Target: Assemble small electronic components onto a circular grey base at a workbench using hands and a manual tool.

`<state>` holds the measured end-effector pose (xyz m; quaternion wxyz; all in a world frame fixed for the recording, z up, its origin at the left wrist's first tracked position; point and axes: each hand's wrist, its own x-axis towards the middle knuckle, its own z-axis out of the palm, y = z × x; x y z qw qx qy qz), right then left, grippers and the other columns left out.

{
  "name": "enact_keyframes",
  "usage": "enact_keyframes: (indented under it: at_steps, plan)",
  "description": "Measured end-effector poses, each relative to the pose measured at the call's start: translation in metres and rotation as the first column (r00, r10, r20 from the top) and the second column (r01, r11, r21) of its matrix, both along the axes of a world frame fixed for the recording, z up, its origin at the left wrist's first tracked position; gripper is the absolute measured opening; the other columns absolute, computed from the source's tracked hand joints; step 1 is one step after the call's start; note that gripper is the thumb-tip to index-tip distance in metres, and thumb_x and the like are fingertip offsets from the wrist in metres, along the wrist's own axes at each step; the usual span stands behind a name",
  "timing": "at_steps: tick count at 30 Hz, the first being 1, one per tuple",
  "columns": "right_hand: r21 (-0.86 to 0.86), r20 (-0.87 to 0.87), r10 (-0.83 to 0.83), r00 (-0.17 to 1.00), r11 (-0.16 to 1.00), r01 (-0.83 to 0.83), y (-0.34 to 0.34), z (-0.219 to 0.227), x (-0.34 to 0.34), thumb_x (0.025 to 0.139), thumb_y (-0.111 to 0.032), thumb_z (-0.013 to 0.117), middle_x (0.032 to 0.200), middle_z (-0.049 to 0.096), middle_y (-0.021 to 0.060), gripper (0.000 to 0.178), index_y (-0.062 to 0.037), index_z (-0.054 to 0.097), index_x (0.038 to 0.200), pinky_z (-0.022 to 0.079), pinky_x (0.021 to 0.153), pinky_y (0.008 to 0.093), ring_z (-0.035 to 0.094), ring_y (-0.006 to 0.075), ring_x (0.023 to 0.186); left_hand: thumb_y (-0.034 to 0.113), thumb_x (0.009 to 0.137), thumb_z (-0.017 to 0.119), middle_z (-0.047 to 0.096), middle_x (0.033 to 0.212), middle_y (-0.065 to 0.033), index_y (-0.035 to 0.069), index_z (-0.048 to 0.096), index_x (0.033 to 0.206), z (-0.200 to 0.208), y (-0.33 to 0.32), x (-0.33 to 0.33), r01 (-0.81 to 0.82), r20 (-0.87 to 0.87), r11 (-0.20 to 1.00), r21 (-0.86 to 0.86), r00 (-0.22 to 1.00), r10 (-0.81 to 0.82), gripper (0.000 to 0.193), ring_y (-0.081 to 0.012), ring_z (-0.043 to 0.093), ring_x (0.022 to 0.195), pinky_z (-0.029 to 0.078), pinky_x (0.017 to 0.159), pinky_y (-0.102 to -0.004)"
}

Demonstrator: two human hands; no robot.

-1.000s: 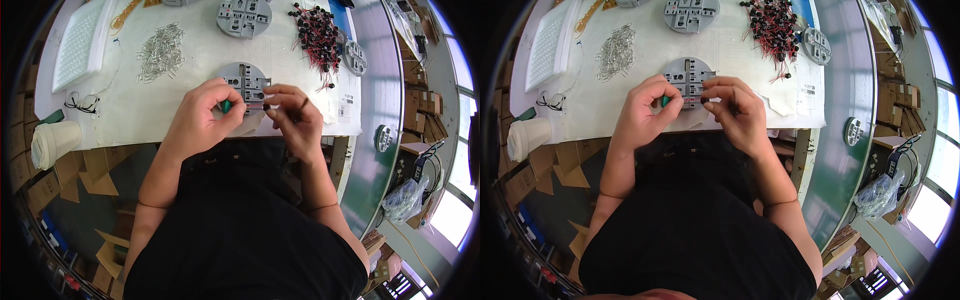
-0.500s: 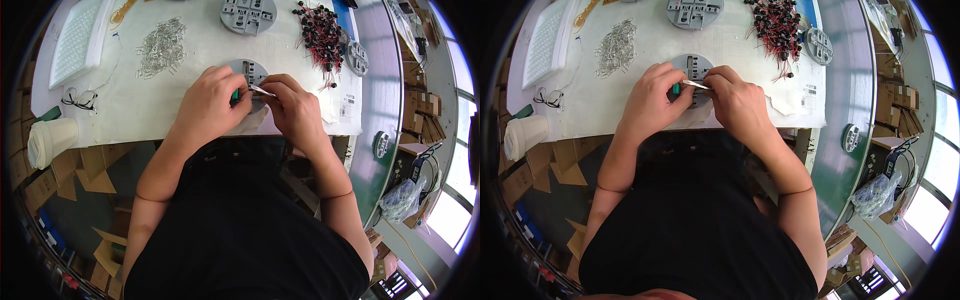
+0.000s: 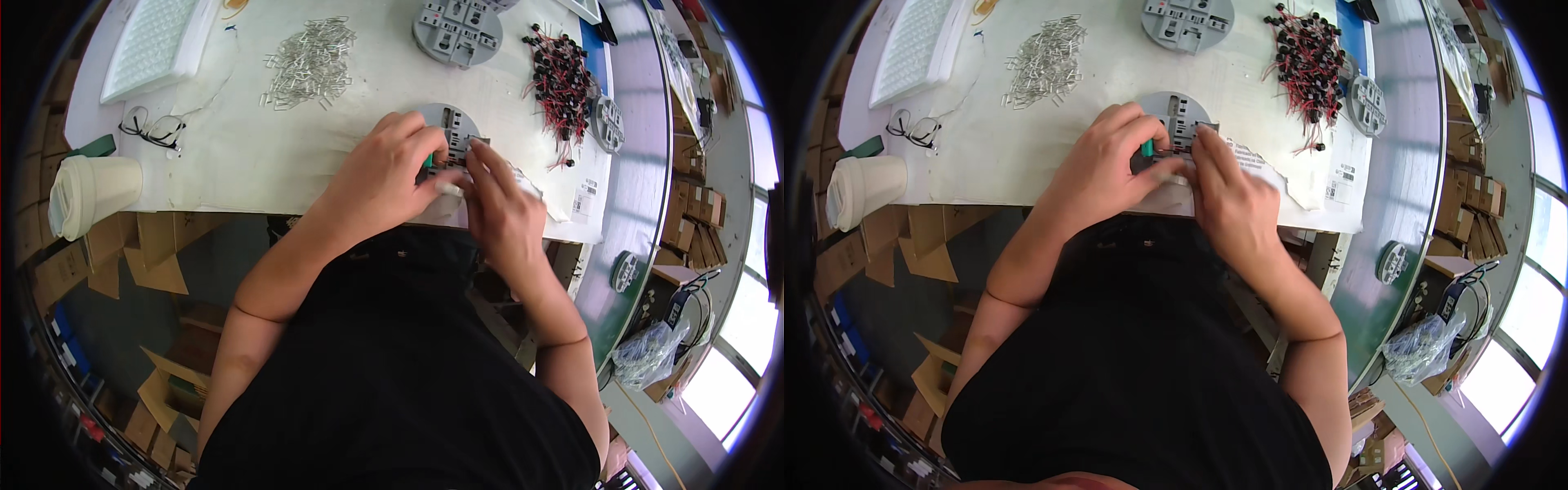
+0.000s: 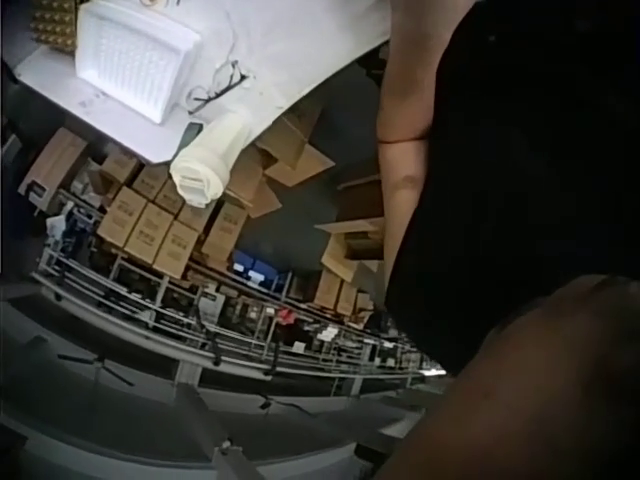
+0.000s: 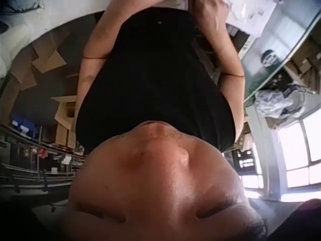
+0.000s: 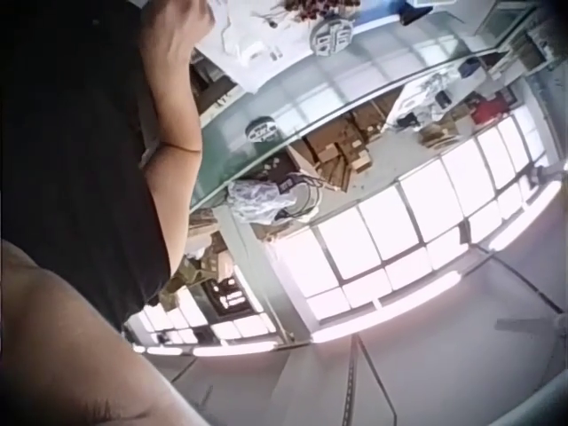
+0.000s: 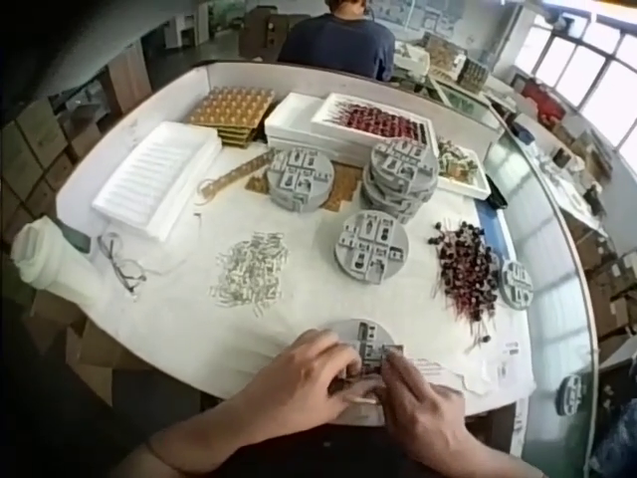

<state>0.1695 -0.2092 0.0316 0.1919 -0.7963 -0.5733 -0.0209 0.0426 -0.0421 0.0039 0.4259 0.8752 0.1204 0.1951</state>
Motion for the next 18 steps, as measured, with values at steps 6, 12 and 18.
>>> enact_keyframes:
  at_steps: [6,12,18]
  plan:
    - [0.100,-0.076,0.018,0.997,0.995,-0.011,-0.006,-0.018,0.010,0.086,0.008,0.071,0.124,0.076,0.0116,0.031,-0.0018,0.075,0.115,0.063,0.072,0.0354,0.078,0.0272,0.091,0.017,0.084,0.087,0.062,0.102,-0.0104,0.007,0.063,0.102,-0.008,0.003,-0.008,0.055,0.062,0.991,-0.122,0.997,-0.048,0.032,-0.0353,0.063,0.104,0.054,0.089,-0.0453]
    - [0.058,-0.350,-0.028,0.936,0.997,0.052,-0.002,-0.011,0.017,0.085,0.011,0.068,0.123,0.076,0.0128,0.032,-0.0018,0.074,0.114,0.064,0.075,0.0345,0.079,0.0276,0.095,0.014,0.083,0.087,0.062,0.103,-0.0099,0.007,0.063,0.103,-0.006,0.005,-0.010,0.056,0.036,0.986,-0.154,0.998,-0.051,0.032,-0.0349,0.063,0.106,0.054,0.091,-0.0457]
    - [-0.058,-0.082,0.050,0.995,0.997,-0.055,0.001,0.000,0.016,0.088,0.007,0.070,0.126,0.075,0.0137,0.030,-0.0026,0.074,0.116,0.061,0.067,0.0335,0.078,0.0275,0.085,0.013,0.083,0.087,0.062,0.104,-0.0099,0.007,0.063,0.104,-0.007,0.005,-0.008,0.059,0.045,0.988,-0.143,0.998,-0.053,0.032,-0.0344,0.063,0.107,0.054,0.092,-0.0454]
